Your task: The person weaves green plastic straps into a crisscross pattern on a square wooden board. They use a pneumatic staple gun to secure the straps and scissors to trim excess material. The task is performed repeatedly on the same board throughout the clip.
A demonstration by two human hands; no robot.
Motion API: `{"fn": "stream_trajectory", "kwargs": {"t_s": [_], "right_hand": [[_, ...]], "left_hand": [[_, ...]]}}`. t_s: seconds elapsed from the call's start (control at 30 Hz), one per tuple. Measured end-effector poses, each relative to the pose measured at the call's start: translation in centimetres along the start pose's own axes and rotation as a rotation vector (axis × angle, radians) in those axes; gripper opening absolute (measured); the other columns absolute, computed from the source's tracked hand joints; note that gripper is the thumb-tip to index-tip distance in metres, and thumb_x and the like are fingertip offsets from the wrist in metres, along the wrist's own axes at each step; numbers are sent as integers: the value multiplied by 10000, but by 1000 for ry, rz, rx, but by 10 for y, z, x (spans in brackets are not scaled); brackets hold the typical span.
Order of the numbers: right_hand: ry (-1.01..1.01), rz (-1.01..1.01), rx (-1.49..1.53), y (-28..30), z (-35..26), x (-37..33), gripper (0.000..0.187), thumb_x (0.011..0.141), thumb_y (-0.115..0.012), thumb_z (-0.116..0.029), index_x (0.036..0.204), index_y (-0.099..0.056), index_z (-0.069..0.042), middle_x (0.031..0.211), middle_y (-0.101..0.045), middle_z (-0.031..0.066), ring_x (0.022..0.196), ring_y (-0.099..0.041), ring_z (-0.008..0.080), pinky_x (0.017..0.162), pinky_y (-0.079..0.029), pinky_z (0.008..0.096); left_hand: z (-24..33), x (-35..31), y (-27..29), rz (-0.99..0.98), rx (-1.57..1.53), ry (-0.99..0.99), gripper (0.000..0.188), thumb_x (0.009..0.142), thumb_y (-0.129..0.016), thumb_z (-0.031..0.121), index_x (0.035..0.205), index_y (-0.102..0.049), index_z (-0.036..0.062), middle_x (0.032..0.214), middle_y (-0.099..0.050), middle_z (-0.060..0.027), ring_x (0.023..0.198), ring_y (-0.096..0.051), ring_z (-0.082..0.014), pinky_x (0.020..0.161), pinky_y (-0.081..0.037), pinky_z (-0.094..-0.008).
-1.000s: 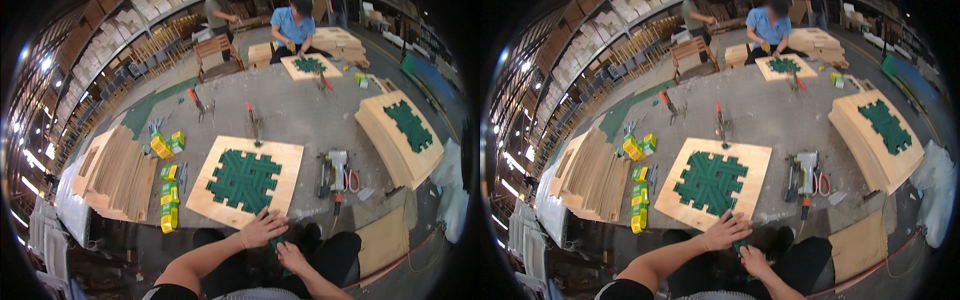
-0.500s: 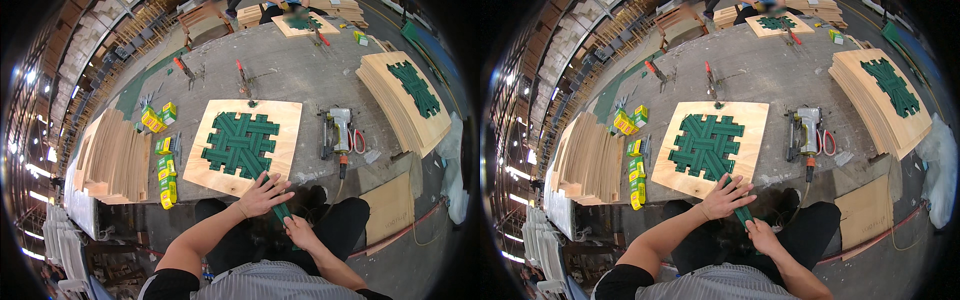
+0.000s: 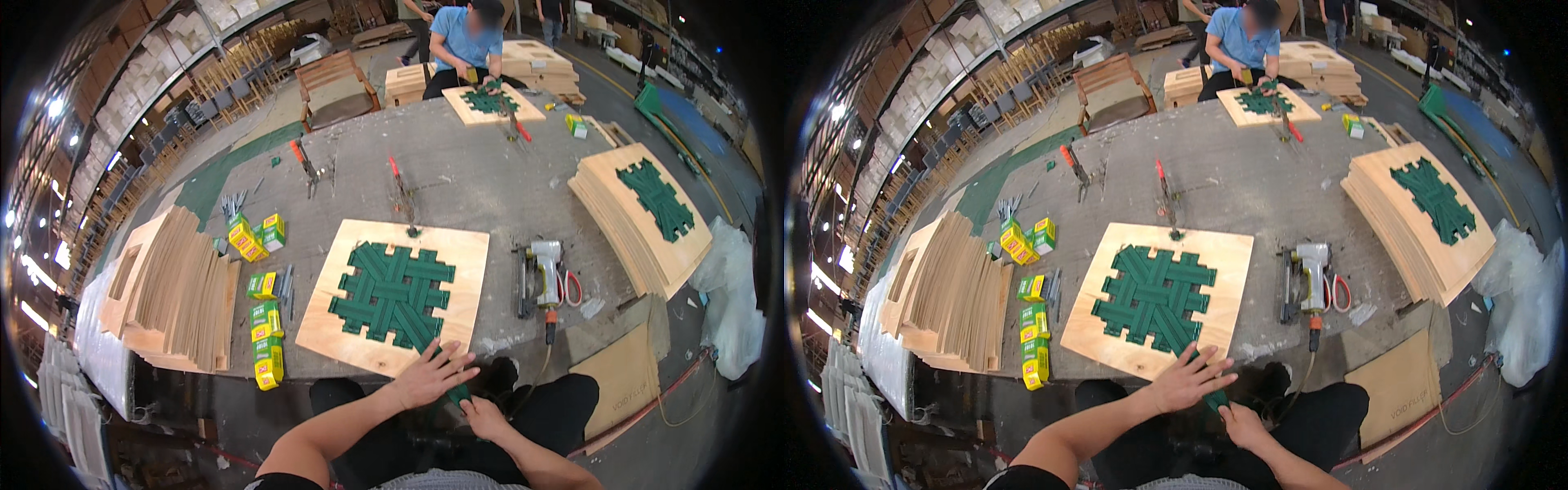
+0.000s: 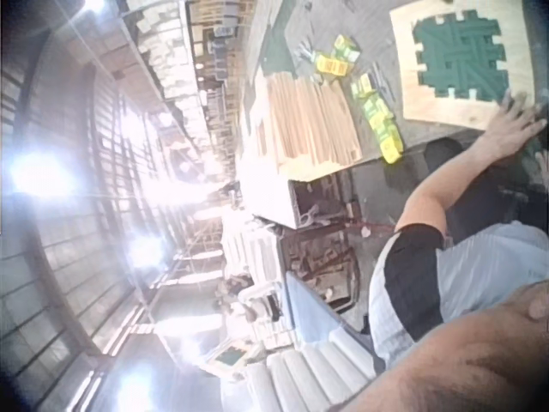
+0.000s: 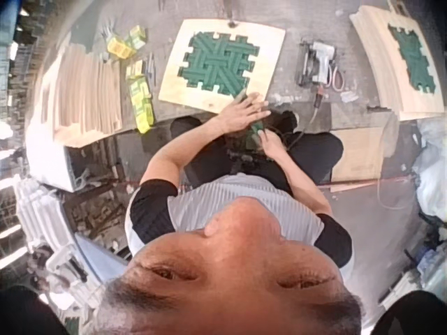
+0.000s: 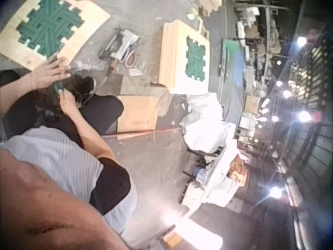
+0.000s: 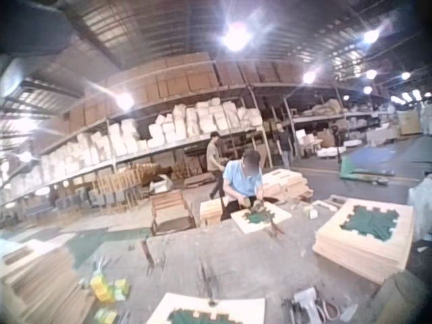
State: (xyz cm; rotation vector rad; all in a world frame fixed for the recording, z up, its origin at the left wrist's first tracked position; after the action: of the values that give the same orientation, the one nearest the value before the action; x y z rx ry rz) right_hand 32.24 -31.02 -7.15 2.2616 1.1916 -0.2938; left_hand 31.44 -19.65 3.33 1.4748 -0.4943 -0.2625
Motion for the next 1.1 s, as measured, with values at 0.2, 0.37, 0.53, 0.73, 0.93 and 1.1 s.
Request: {"fn": "stream_trajectory", "kwargs": {"t_s": [0.2, 0.37, 0.53, 0.73, 0.93, 1.1], "right_hand": [[11, 13, -239, -2, -6, 22, 404, 1080, -480, -359, 1158, -626, 10, 1030, -692, 318, 1028, -645, 513, 889, -503, 591], [56, -32, -312, -8, -8, 40, 380, 1077, -479, -328, 1189, -610, 11, 1037, -688, 319, 1031, -644, 512, 894, -513, 582], [105, -26, -184, -15, 12, 53, 278, 1069, -484, -235, 1146, -617, -2, 1006, -688, 293, 1009, -648, 505, 818, -526, 540], [189, -83, 3, -22, 5, 55, 311, 1115, -468, -247, 963, -577, 2, 739, -576, 46, 675, -527, 168, 636, -483, 364], [223, -193, 65, -32, 24, 67, 256, 1016, -531, -179, 1023, -657, 43, 866, -686, 245, 815, -665, 422, 739, -524, 466], [118, -94, -65, -29, 30, 74, 265, 960, -540, -168, 950, -705, 39, 866, -698, 305, 865, -692, 479, 761, -550, 506]], "left_hand": [[-3, -3, -3, 31, -37, 4, 852, 849, -723, 224, 1615, -357, 305, 1690, -306, -51, 1535, -312, -358, 1228, -224, -633], [-3, -10, 13, 0, -61, 73, 774, 865, -722, 186, 1577, -426, 253, 1663, -338, -112, 1513, -347, -375, 1214, -288, -603], [35, -69, 16, 188, -598, 284, 305, 959, -670, 220, 1237, -690, 97, 1210, -704, -111, 1134, -675, -322, 1023, -527, -446], [-3, -82, -54, 332, -994, 843, 421, 985, -665, 329, 1309, -648, 60, 1237, -682, -225, 1190, -629, -411, 997, -509, -447], [3, -30, -76, 185, -1036, 634, 421, 1028, -576, 233, 1436, -603, 135, 1297, -664, -224, 1218, -609, -424, 1030, -478, -471], [-5, -26, -72, 218, -705, 514, 367, 1009, -596, 211, 1358, -680, 140, 1386, -653, -112, 1289, -594, -349, 1105, -438, -470]]}}
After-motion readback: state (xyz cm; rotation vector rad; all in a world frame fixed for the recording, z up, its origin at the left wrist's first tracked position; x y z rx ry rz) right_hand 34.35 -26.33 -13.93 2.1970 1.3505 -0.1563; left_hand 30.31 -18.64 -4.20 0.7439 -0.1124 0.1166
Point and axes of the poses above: each hand's wrist, its own x-axis towards the middle knuckle, its own y-axis out of the back of the hand, z = x × y, the point moved 10 cm from there along x, towards the middle knuckle
